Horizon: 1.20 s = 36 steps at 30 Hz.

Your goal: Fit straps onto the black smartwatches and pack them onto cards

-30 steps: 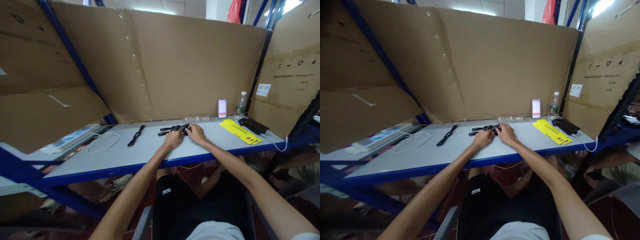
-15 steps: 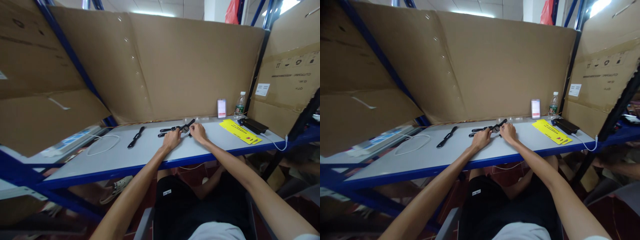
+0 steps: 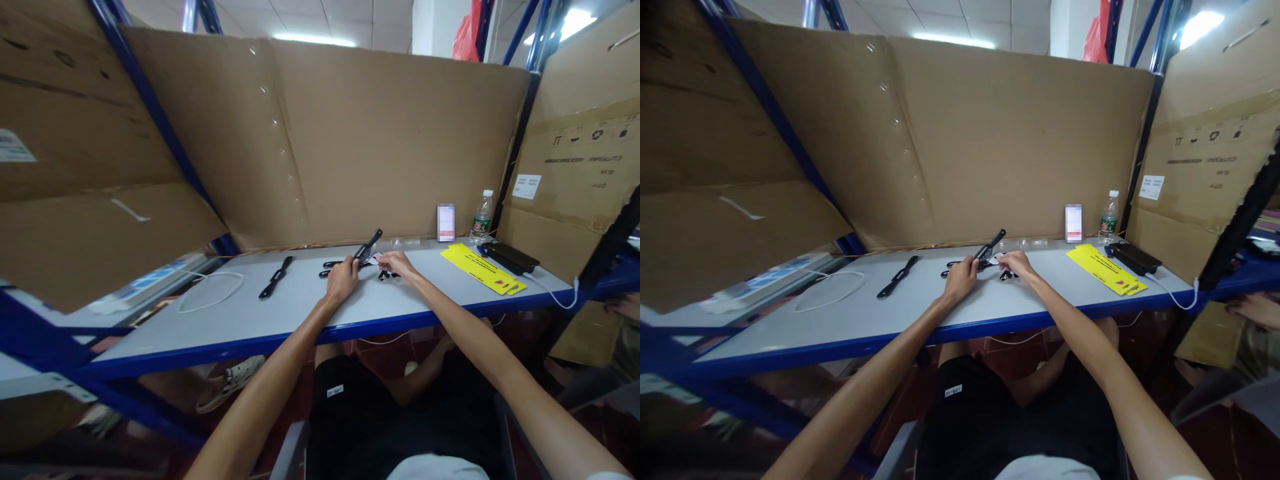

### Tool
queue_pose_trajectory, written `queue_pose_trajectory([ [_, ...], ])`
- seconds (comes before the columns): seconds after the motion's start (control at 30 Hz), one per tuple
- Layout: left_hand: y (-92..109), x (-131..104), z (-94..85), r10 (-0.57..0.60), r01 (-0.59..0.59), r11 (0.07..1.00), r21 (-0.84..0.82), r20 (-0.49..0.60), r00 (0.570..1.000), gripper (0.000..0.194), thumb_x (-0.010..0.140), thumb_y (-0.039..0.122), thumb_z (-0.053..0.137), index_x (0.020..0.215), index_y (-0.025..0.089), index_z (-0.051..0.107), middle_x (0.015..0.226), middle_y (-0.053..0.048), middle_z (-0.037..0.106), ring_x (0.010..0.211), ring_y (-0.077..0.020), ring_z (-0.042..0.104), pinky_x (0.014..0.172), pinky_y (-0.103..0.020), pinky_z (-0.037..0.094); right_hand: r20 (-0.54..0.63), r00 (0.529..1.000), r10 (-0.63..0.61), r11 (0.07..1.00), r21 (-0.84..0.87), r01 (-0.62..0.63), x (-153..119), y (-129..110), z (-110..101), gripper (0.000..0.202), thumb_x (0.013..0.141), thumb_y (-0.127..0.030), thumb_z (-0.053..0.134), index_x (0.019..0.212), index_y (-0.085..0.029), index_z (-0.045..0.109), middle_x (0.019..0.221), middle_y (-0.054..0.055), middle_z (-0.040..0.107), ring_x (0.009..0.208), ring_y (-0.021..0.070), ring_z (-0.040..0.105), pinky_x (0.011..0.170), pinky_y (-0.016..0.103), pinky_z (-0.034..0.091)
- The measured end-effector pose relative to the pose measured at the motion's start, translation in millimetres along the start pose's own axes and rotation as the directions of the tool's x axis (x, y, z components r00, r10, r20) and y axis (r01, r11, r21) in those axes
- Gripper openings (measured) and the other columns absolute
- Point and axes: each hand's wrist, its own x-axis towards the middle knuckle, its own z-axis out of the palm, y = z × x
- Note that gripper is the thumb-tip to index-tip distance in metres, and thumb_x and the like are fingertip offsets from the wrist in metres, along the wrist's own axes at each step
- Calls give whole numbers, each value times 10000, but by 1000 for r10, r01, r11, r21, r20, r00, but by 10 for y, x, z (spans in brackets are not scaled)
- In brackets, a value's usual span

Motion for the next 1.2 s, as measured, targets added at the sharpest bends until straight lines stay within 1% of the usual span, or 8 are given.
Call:
queue_pose_trajectory([
  [0.23,-12,39,21,-8,7,1000,10,123,992,450,1061,378,301,1126,178,700,1087,-171,757,1047,-305,710,843,-353,494,-87,990,-111,975,-205,91,-114,1,-679,267,776,-375,649,605,-179,586,665,29,692,592,113,550,637,235,431],
  [0.4,21,25,55,57,-75,992,101,170,984,478,1052,374,290,1123,159,711,1098,-209,747,1027,-353,719,832,-413,519,-88,996,22,892,-449,-60,-167,191,-1116,287,802,-334,654,573,-160,655,582,46,664,555,128,533,574,242,391],
  [0.57,33,-13,52,114,-143,980,141,194,974,468,1052,375,292,1117,169,707,1086,-197,748,1021,-351,718,838,-422,516,-28,993,111,785,-611,-105,-97,240,-1146,353,854,-359,666,560,-164,680,515,49,638,530,145,554,570,253,384],
  [0.73,55,-68,14,195,-214,972,96,170,966,453,1048,491,345,1124,194,678,1102,-158,741,1031,-300,703,849,-369,499,-76,995,-59,590,-807,-26,-227,209,-1067,353,949,-340,606,663,-169,723,719,101,724,733,202,655,666,267,394],
  [0.87,57,-91,12,276,-283,959,18,179,944,350,1004,470,479,1148,206,658,1138,-127,727,1060,-277,683,865,-347,492,-63,986,-153,564,-825,35,-598,198,-1110,206,959,-331,590,956,-205,752,931,91,766,877,215,680,733,268,425],
  [1.0,69,-140,37,333,-329,943,-51,205,920,388,961,491,555,1219,221,660,1157,-104,717,1076,-268,674,909,-348,495,-74,967,-242,664,-739,110,-1203,234,-1189,221,939,-355,578,1056,-225,715,909,64,757,852,218,692,783,309,489],
  [1.1,92,-179,50,368,-363,929,-64,207,906,447,969,506,536,1292,221,654,1269,-121,681,1170,-283,644,944,-354,497,-209,909,-361,768,-620,162,-1716,241,-1316,293,940,-406,549,1135,-235,683,952,72,747,860,226,702,773,346,541],
  [1.2,133,-179,50,376,-375,926,-47,218,901,433,995,449,499,1336,228,647,1316,-129,662,1227,-290,620,970,-353,493,-460,780,-425,837,-527,146,-2173,98,-1632,597,923,-467,596,1467,-251,476,1022,92,739,851,249,716,766,404,580],
])
